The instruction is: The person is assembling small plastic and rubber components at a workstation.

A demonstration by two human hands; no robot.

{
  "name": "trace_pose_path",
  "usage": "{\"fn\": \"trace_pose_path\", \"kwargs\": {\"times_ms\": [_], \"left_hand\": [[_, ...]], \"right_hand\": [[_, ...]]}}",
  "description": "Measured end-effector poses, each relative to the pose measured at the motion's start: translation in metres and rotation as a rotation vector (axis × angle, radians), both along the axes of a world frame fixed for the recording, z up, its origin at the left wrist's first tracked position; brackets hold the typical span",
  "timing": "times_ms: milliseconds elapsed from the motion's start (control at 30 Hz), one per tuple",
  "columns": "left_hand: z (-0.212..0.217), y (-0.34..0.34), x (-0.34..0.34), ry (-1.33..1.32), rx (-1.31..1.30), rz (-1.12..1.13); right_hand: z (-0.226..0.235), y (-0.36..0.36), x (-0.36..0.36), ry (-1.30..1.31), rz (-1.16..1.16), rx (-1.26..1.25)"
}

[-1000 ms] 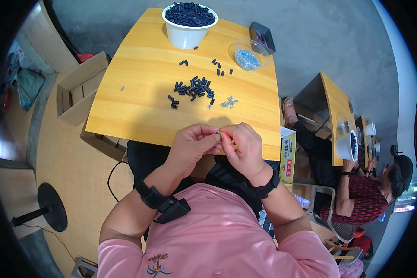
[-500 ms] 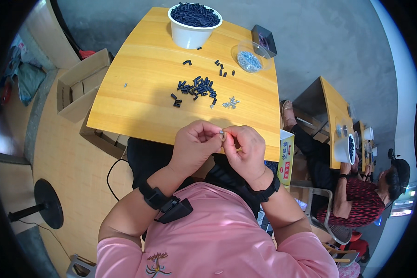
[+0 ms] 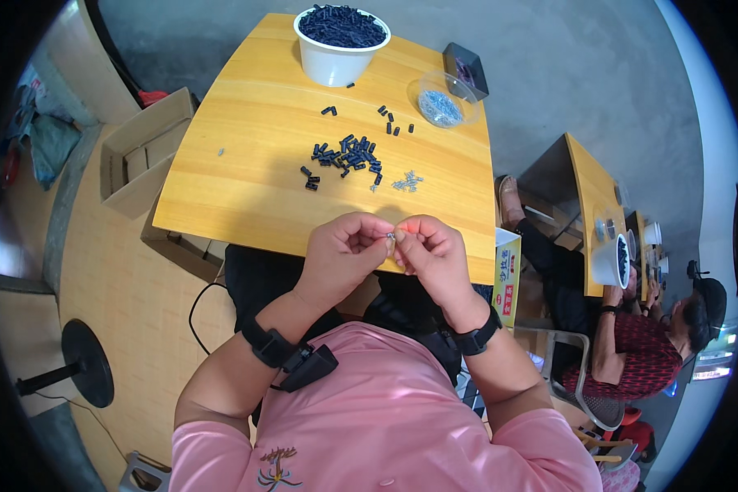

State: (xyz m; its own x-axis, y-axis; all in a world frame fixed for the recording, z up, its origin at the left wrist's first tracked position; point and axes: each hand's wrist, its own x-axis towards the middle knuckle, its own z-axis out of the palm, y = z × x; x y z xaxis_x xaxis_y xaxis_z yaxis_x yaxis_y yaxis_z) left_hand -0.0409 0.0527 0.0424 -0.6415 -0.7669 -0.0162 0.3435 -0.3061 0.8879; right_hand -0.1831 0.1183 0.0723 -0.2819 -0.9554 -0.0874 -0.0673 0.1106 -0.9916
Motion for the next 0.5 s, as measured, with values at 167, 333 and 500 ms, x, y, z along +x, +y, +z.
{"fn": "trace_pose_path", "kwargs": {"times_ms": [167, 333, 500], "left_hand": [[-0.0037, 0.0005, -0.0031, -0.059, -0.07, 0.03], [-0.0014, -0.0009, -0.0032, -0.082, -0.081, 0.073], [-0.003, 0.0015, -0.0046, -0.032, -0.102, 0.085]], "right_hand": [[-0.0017, -0.0017, -0.003, -0.014, -0.002, 0.082], [-0.0003, -0.0049, 0.0031, 0.025, -0.052, 0.036], [-0.0014, -0.0042, 0.0011, 0.039, -0.025, -0.053]]}}
